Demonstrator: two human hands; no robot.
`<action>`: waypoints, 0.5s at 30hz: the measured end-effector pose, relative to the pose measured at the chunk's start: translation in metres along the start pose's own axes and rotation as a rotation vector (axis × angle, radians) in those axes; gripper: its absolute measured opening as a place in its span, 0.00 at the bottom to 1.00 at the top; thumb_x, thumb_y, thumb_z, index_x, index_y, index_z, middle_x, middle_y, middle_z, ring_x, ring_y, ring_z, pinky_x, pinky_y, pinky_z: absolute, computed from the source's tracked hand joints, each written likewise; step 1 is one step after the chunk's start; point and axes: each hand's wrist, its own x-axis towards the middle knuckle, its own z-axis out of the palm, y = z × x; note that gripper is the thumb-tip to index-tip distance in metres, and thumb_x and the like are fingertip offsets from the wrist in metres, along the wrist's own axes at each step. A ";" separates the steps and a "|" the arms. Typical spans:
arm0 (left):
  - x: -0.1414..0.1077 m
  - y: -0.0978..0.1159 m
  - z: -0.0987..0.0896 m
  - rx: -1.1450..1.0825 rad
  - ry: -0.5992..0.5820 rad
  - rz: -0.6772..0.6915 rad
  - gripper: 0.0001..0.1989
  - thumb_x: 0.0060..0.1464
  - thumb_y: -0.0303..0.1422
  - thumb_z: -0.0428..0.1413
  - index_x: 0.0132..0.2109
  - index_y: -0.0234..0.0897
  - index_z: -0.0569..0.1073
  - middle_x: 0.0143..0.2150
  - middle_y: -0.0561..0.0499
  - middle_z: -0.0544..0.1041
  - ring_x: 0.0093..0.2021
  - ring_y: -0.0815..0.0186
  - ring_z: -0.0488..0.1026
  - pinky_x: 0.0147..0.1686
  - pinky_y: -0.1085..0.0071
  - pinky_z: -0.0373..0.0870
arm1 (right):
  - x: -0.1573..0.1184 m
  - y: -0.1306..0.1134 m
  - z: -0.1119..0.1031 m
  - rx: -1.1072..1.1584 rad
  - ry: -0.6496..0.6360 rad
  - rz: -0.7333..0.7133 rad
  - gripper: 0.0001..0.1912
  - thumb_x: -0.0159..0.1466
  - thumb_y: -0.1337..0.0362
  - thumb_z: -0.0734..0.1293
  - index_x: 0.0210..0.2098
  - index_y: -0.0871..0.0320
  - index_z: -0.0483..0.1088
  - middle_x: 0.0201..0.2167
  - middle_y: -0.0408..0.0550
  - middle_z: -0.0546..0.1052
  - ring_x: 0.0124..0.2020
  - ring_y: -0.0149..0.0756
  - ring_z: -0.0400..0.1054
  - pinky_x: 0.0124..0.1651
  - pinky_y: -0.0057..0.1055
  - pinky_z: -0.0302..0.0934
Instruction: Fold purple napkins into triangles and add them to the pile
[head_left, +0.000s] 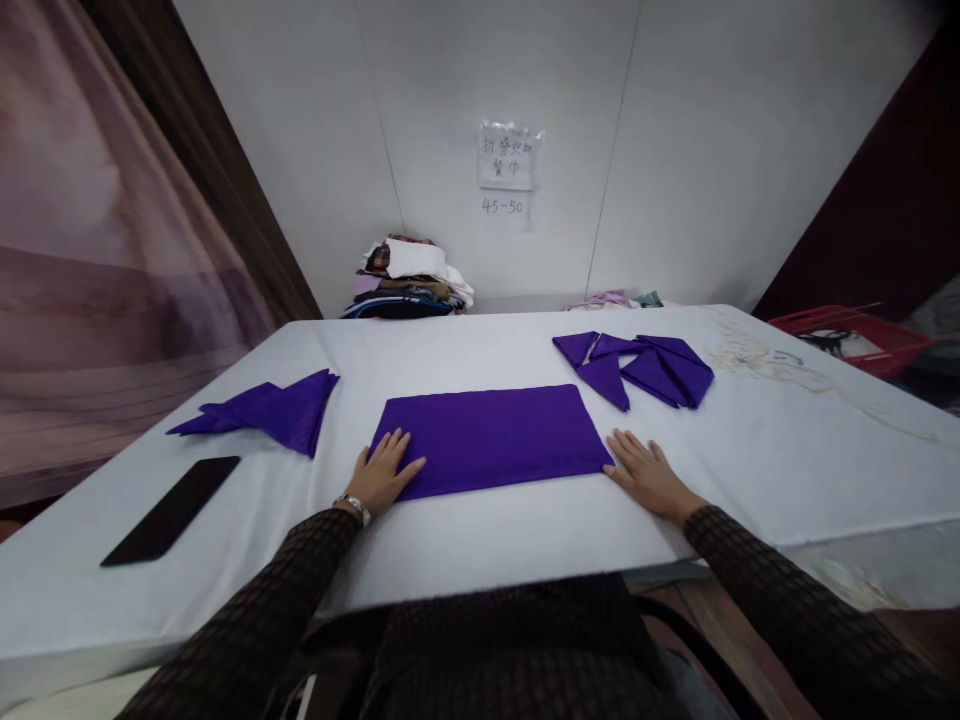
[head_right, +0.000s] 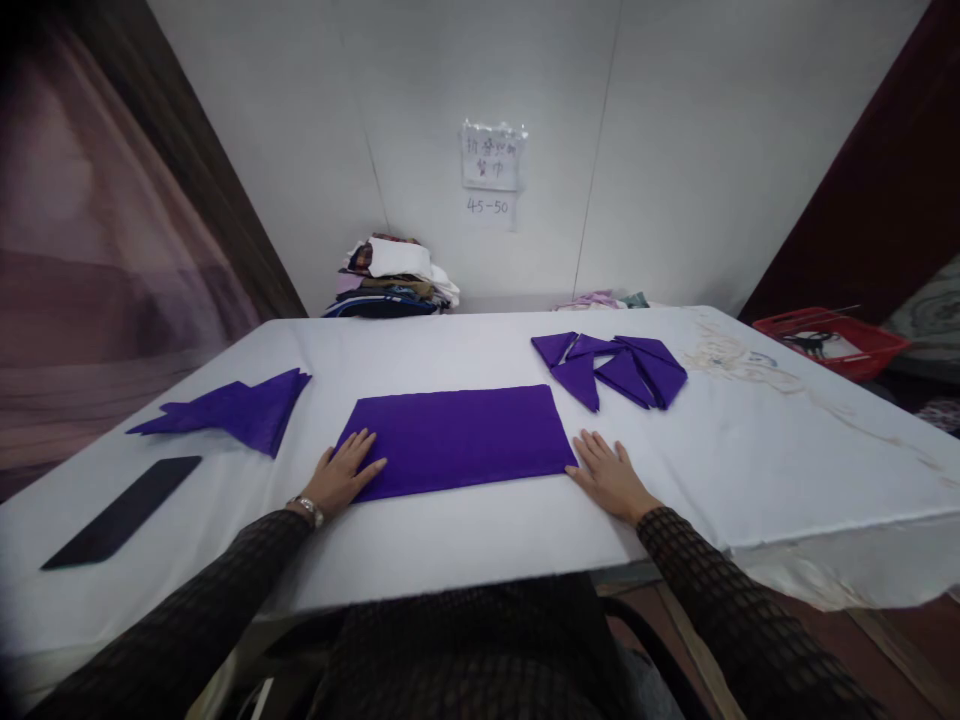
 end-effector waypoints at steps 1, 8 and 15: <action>-0.002 -0.002 -0.002 -0.034 0.024 -0.010 0.31 0.59 0.46 0.41 0.65 0.35 0.53 0.68 0.41 0.51 0.67 0.54 0.47 0.61 0.49 0.49 | -0.001 0.000 0.001 0.009 0.011 0.023 0.33 0.66 0.46 0.48 0.65 0.55 0.49 0.66 0.54 0.50 0.67 0.47 0.41 0.62 0.56 0.40; -0.046 -0.027 -0.020 -0.139 0.084 0.234 0.30 0.49 0.37 0.51 0.60 0.37 0.62 0.66 0.46 0.56 0.65 0.56 0.53 0.62 0.58 0.55 | -0.007 -0.031 -0.003 0.089 0.091 -0.108 0.31 0.66 0.49 0.50 0.65 0.56 0.49 0.66 0.53 0.51 0.67 0.45 0.38 0.64 0.53 0.37; -0.053 -0.030 -0.013 -0.055 0.137 0.210 0.29 0.42 0.23 0.45 0.53 0.36 0.71 0.55 0.47 0.72 0.56 0.60 0.67 0.59 0.60 0.62 | -0.002 -0.069 -0.013 0.126 0.016 -0.263 0.31 0.66 0.49 0.53 0.64 0.56 0.52 0.64 0.53 0.57 0.66 0.46 0.43 0.64 0.52 0.37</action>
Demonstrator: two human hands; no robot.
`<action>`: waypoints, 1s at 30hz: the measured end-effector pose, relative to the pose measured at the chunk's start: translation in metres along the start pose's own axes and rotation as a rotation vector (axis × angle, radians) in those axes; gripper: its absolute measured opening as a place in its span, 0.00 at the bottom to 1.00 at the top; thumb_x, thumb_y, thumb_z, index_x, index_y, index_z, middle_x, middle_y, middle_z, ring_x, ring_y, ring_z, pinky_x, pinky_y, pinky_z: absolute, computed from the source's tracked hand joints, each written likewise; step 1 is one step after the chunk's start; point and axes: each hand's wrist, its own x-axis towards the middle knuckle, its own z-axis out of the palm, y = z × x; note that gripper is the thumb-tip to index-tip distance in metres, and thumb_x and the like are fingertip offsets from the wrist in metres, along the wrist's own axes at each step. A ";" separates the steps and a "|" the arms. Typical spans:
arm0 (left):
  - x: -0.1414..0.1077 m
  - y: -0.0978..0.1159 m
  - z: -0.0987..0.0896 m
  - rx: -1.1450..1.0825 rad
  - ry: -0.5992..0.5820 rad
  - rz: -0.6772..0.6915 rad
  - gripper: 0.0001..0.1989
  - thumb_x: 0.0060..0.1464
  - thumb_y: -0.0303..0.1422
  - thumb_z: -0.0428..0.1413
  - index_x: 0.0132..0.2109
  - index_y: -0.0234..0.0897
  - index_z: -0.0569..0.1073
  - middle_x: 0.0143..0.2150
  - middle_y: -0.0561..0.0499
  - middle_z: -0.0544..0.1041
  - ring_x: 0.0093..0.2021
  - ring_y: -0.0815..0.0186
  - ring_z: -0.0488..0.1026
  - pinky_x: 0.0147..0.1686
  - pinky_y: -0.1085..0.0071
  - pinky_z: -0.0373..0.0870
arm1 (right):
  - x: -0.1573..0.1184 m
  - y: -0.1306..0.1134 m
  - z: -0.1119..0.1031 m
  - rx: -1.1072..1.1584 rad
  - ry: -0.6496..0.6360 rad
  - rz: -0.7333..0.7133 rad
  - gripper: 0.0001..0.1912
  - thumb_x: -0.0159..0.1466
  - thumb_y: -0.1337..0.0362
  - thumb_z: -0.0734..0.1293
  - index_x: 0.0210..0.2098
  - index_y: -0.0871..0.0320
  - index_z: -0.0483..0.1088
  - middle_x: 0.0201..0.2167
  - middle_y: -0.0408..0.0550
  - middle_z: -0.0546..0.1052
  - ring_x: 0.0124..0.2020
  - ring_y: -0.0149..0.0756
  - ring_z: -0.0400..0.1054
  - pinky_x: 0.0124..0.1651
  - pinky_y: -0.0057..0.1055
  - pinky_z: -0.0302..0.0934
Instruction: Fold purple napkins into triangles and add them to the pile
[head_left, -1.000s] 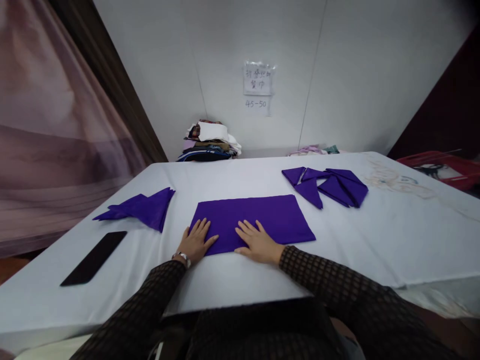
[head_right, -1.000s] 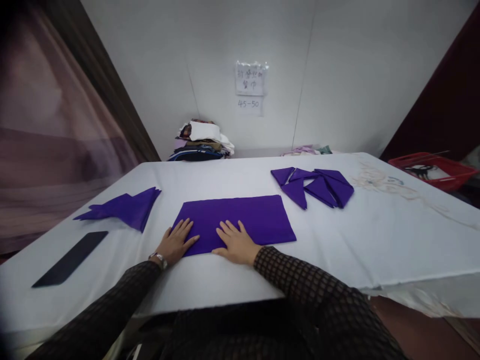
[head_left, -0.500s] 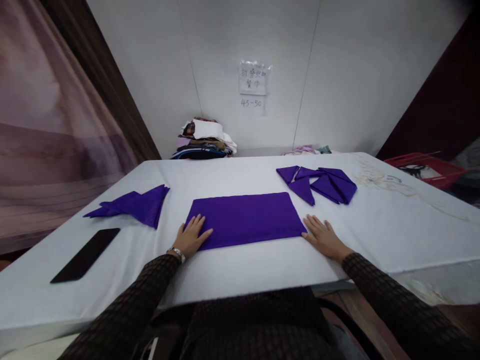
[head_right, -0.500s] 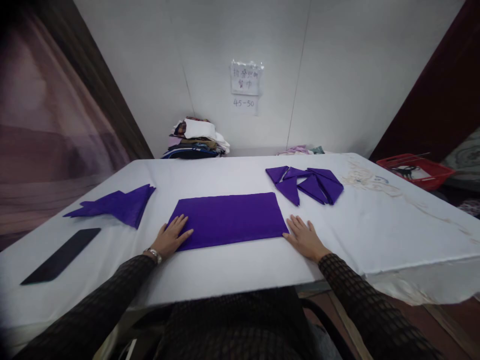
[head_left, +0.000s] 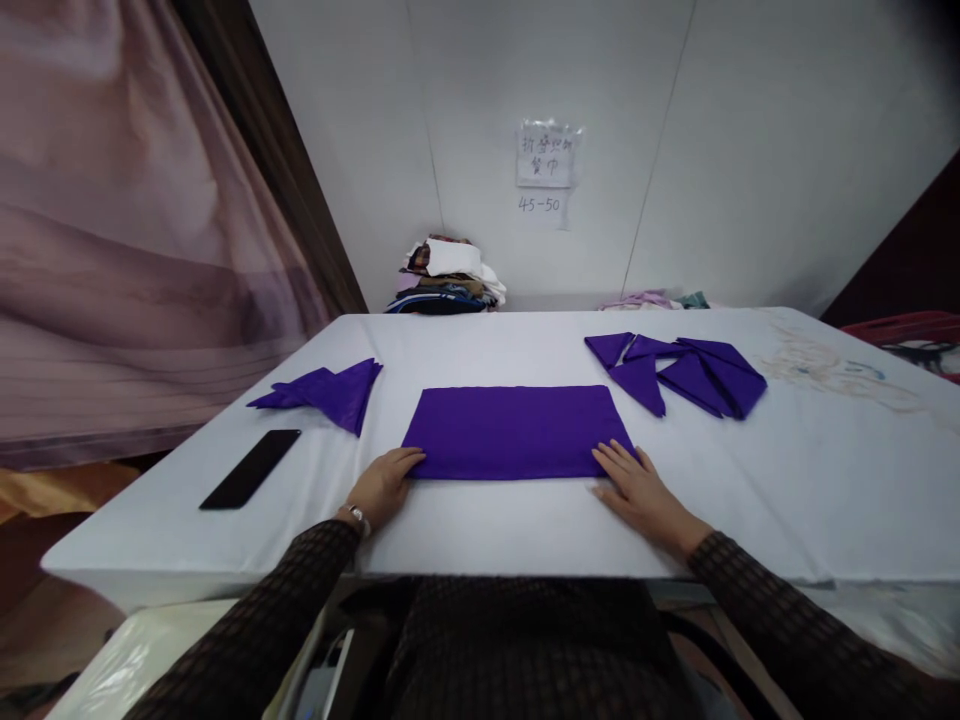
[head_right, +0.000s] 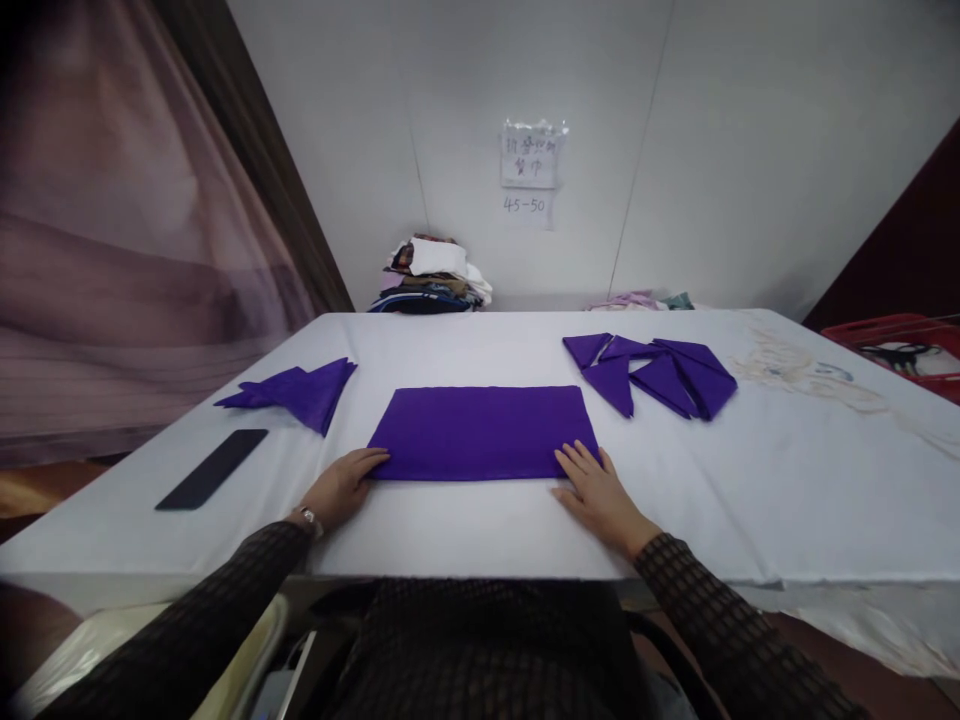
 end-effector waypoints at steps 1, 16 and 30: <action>0.003 0.000 0.001 0.017 -0.006 -0.010 0.29 0.42 0.22 0.45 0.53 0.37 0.71 0.55 0.48 0.72 0.55 0.60 0.68 0.58 0.60 0.63 | 0.001 -0.002 0.001 0.002 -0.003 -0.012 0.31 0.66 0.49 0.53 0.64 0.56 0.53 0.64 0.53 0.57 0.66 0.47 0.43 0.64 0.52 0.37; -0.010 0.074 -0.061 0.130 0.044 0.234 0.16 0.45 0.21 0.50 0.40 0.38 0.75 0.36 0.47 0.79 0.36 0.61 0.75 0.39 0.62 0.70 | 0.020 -0.097 0.011 0.215 -0.024 -0.309 0.35 0.64 0.55 0.60 0.66 0.57 0.44 0.64 0.53 0.56 0.66 0.45 0.46 0.65 0.52 0.35; 0.001 0.147 -0.085 -0.733 -0.456 0.202 0.16 0.52 0.29 0.53 0.49 0.42 0.72 0.40 0.52 0.78 0.40 0.66 0.74 0.40 0.70 0.68 | -0.012 -0.141 0.014 0.865 0.007 -0.238 0.13 0.66 0.63 0.57 0.35 0.57 0.73 0.25 0.41 0.73 0.26 0.30 0.64 0.31 0.26 0.58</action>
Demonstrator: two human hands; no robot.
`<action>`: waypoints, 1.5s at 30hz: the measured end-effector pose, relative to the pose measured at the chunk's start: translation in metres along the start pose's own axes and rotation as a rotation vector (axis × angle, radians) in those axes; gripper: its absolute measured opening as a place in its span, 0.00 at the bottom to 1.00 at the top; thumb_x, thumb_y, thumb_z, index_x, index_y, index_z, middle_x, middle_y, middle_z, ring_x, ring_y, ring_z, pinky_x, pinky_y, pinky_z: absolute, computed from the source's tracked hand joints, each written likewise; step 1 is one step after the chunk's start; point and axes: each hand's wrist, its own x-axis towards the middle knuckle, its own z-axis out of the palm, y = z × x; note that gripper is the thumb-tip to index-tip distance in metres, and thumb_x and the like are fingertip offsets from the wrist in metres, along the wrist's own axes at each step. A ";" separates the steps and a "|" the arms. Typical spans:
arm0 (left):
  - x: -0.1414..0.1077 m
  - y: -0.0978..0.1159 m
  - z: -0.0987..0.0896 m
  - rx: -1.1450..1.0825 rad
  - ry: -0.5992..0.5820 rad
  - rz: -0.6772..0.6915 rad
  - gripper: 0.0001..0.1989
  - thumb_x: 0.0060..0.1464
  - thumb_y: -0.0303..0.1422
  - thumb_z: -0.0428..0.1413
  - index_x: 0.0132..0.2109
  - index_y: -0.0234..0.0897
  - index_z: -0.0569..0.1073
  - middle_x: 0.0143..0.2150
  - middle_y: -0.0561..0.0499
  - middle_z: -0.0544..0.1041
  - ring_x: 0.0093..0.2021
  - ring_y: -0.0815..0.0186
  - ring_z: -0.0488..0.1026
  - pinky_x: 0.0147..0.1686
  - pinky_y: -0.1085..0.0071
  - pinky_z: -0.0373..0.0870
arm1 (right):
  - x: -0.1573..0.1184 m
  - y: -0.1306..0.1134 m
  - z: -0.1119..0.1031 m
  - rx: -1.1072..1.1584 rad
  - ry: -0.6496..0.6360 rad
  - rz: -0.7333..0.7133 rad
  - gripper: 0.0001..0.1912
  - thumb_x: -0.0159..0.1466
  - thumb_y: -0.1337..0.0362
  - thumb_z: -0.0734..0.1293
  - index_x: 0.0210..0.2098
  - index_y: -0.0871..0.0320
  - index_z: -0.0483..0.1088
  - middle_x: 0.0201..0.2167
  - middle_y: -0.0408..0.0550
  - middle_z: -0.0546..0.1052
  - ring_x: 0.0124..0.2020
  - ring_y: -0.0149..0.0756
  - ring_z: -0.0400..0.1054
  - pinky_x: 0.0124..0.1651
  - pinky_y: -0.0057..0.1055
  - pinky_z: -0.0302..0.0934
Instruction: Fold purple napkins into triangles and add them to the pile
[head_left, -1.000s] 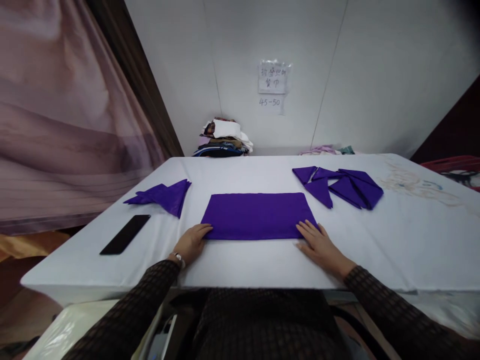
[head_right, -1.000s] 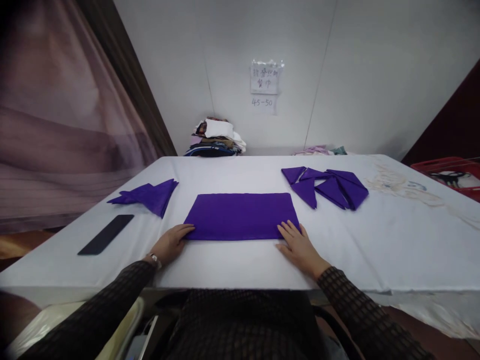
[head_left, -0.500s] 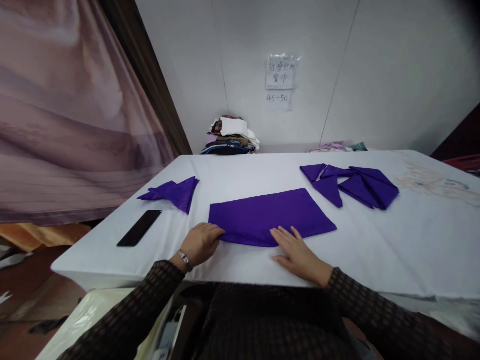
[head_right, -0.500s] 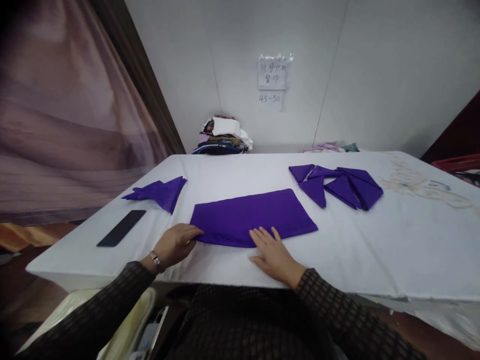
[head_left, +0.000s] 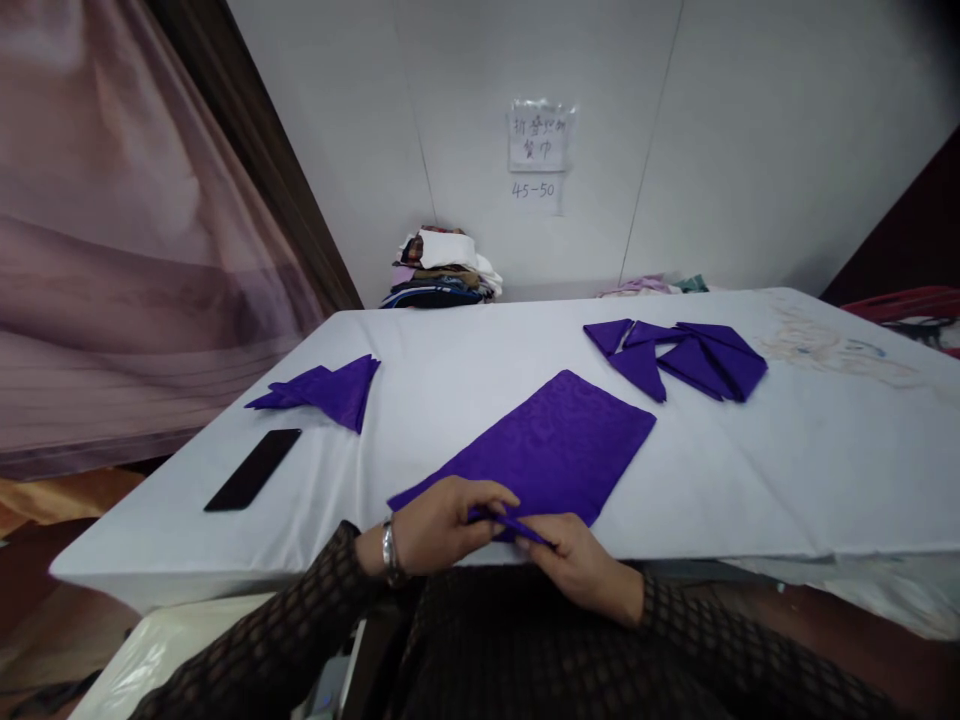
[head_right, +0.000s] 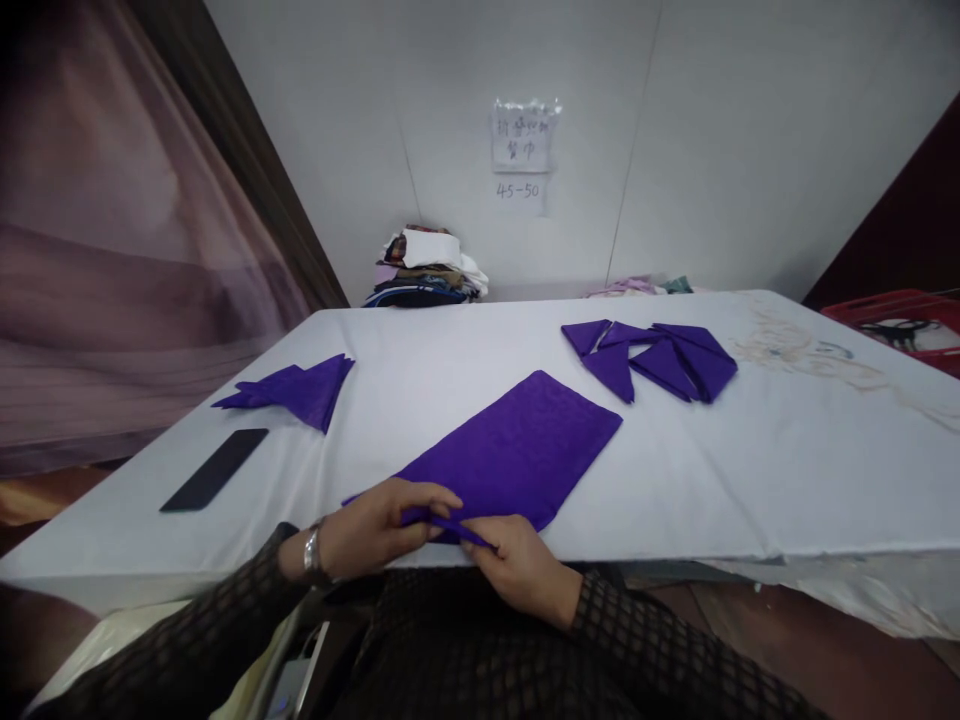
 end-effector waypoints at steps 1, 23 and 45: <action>0.004 -0.005 -0.005 -0.104 -0.064 -0.025 0.17 0.54 0.33 0.53 0.52 0.42 0.70 0.42 0.51 0.78 0.41 0.66 0.74 0.41 0.69 0.68 | -0.002 0.000 -0.002 0.028 -0.009 0.026 0.14 0.66 0.62 0.57 0.29 0.58 0.71 0.21 0.39 0.69 0.22 0.28 0.60 0.28 0.24 0.54; 0.095 -0.101 -0.040 -0.882 -0.118 -0.315 0.38 0.45 0.65 0.44 0.37 0.31 0.73 0.29 0.46 0.76 0.30 0.66 0.71 0.35 0.68 0.67 | 0.012 0.056 -0.108 1.100 0.838 0.702 0.09 0.56 0.66 0.68 0.38 0.55 0.71 0.33 0.44 0.79 0.34 0.38 0.73 0.42 0.36 0.68; 0.168 -0.101 0.012 -0.207 0.451 -0.337 0.10 0.48 0.38 0.55 0.31 0.35 0.76 0.28 0.51 0.77 0.30 0.65 0.72 0.32 0.70 0.66 | -0.007 0.084 -0.147 0.814 0.701 0.581 0.13 0.53 0.64 0.68 0.39 0.55 0.71 0.38 0.48 0.79 0.41 0.43 0.72 0.44 0.39 0.66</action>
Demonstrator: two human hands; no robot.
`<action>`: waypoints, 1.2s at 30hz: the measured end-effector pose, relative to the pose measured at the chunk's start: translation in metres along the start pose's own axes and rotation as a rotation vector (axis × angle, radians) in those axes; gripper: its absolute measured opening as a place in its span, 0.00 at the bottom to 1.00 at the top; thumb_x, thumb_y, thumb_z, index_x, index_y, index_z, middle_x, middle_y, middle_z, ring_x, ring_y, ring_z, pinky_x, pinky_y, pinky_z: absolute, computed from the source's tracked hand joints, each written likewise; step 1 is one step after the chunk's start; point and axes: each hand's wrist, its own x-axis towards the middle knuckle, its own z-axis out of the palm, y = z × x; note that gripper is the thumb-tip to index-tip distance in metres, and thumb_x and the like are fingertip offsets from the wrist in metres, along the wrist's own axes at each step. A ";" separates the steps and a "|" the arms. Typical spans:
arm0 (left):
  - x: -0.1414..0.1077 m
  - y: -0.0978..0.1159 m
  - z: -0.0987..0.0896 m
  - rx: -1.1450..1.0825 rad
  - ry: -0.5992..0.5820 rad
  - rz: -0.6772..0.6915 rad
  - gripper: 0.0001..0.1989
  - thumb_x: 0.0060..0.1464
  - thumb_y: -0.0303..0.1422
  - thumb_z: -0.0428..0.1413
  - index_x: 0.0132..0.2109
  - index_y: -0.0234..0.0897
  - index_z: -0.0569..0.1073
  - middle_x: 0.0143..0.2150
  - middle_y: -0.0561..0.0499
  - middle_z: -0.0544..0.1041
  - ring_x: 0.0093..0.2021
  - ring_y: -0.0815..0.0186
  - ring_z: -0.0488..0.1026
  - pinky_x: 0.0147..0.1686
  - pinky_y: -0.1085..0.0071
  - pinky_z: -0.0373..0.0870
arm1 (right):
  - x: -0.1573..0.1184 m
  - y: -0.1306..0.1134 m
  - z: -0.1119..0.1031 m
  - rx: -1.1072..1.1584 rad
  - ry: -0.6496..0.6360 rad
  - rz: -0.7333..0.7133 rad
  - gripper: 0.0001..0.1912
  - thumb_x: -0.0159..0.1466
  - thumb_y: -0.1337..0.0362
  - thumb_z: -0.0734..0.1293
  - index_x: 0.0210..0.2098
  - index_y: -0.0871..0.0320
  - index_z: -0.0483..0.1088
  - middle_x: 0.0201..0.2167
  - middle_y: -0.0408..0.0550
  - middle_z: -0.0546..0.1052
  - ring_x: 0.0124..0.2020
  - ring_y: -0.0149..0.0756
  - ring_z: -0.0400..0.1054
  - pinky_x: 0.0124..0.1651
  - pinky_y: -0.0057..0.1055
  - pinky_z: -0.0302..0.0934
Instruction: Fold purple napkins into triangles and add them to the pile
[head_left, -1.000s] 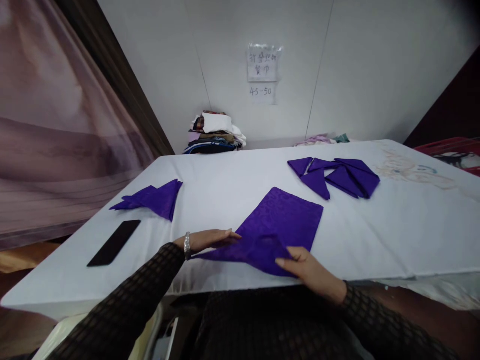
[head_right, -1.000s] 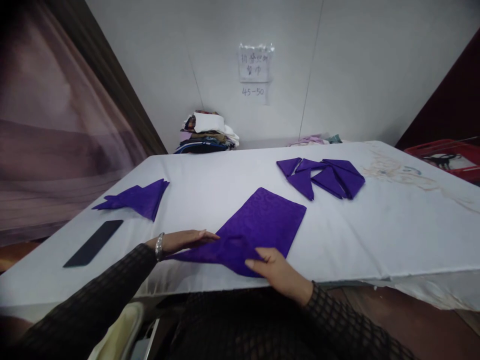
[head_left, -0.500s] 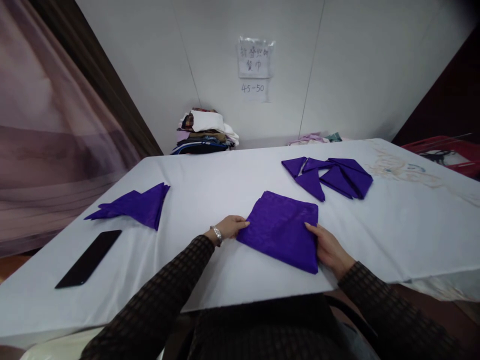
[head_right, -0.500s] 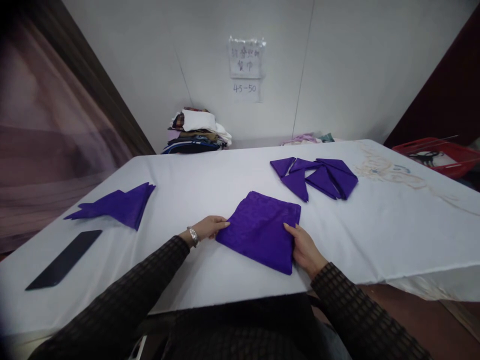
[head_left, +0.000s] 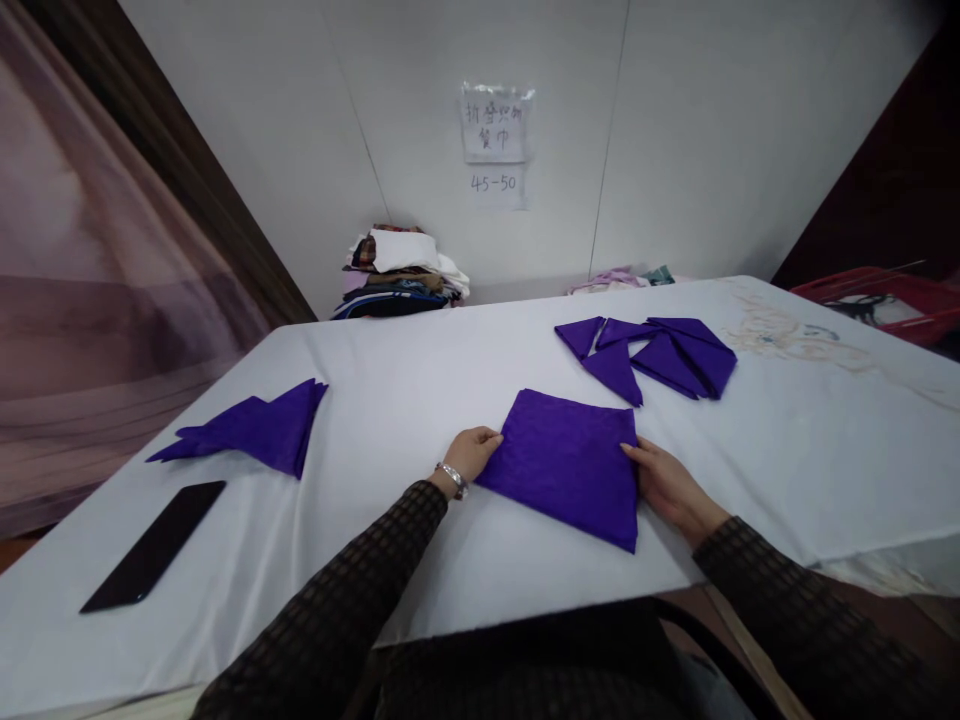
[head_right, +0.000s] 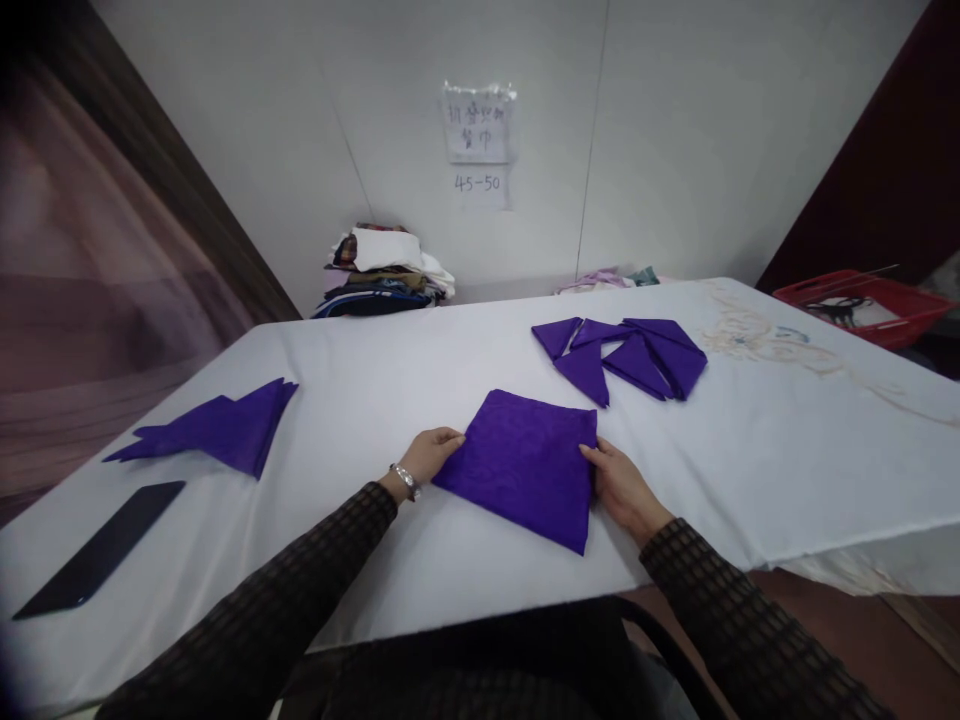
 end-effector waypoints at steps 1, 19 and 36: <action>0.000 -0.002 0.001 0.018 0.004 0.002 0.11 0.48 0.39 0.55 0.32 0.35 0.76 0.29 0.50 0.77 0.31 0.65 0.72 0.32 0.70 0.66 | -0.001 0.000 -0.001 0.008 -0.013 0.001 0.14 0.53 0.64 0.68 0.41 0.55 0.71 0.39 0.48 0.79 0.41 0.42 0.72 0.43 0.39 0.66; -0.009 0.001 0.001 0.267 0.035 0.106 0.15 0.52 0.34 0.54 0.48 0.38 0.71 0.35 0.52 0.76 0.30 0.68 0.72 0.32 0.72 0.67 | 0.006 -0.007 -0.024 -0.367 0.137 -0.046 0.50 0.51 0.68 0.69 0.67 0.58 0.40 0.21 0.39 0.74 0.15 0.31 0.64 0.15 0.25 0.58; -0.078 0.021 0.053 0.789 -0.247 0.891 0.13 0.60 0.26 0.46 0.47 0.38 0.73 0.46 0.45 0.75 0.47 0.60 0.68 0.45 0.60 0.62 | 0.030 -0.010 -0.044 -0.617 0.246 -0.261 0.26 0.53 0.64 0.68 0.51 0.61 0.68 0.32 0.48 0.76 0.21 0.28 0.66 0.16 0.22 0.54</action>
